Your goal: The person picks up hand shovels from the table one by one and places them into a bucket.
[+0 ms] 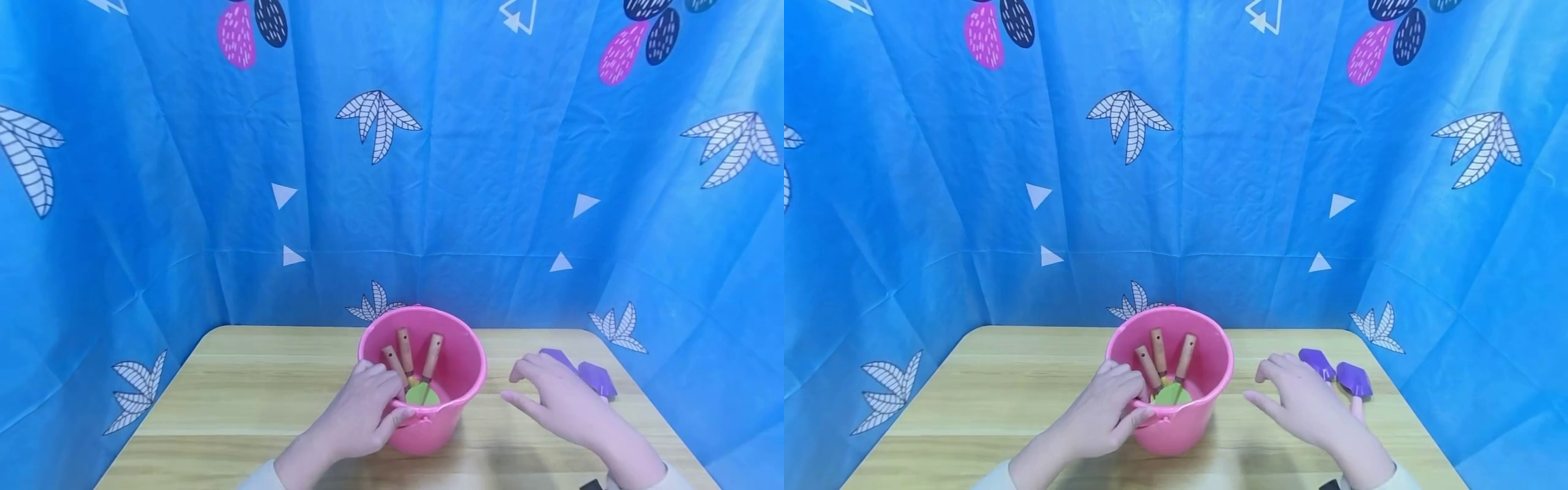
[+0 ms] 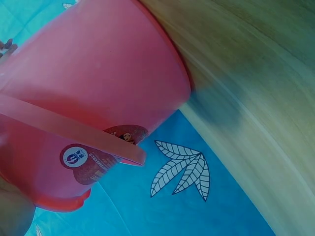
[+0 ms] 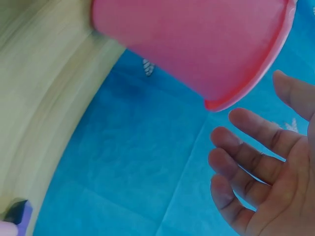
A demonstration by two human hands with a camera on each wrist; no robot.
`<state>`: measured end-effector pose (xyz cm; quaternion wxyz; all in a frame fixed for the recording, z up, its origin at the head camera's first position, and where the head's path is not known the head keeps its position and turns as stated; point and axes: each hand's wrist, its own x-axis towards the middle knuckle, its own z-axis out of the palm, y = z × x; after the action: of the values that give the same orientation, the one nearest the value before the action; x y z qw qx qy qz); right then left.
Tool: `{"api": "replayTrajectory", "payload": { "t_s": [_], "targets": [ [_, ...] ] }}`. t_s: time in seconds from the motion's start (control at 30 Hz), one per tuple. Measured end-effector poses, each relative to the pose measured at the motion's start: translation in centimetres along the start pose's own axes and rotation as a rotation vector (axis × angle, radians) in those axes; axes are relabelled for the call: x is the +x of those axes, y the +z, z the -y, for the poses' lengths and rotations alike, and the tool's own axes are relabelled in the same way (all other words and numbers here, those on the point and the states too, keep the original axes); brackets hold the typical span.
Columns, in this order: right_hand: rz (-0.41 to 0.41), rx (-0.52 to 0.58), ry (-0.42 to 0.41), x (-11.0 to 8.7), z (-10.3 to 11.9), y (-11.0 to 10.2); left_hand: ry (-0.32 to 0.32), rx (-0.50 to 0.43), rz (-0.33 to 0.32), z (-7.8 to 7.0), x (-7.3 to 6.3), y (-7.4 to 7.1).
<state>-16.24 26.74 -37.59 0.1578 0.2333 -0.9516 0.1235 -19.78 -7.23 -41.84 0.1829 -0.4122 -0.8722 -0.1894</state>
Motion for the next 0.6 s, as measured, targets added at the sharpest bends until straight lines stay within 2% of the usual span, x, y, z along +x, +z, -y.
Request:
{"api": "replayTrajectory", "payload": {
  "t_s": [0.33, 0.6],
  "targets": [
    [0.021, 0.009, 0.065, -0.5, -2.0, 0.7, 0.016, 0.018, -0.021, 0.1, -0.1, 0.2],
    [0.034, 0.025, 0.103, -1.1, -3.0, 0.8, -0.003, 0.009, -0.002, 0.0, 0.0, 0.1]
  ]
}}
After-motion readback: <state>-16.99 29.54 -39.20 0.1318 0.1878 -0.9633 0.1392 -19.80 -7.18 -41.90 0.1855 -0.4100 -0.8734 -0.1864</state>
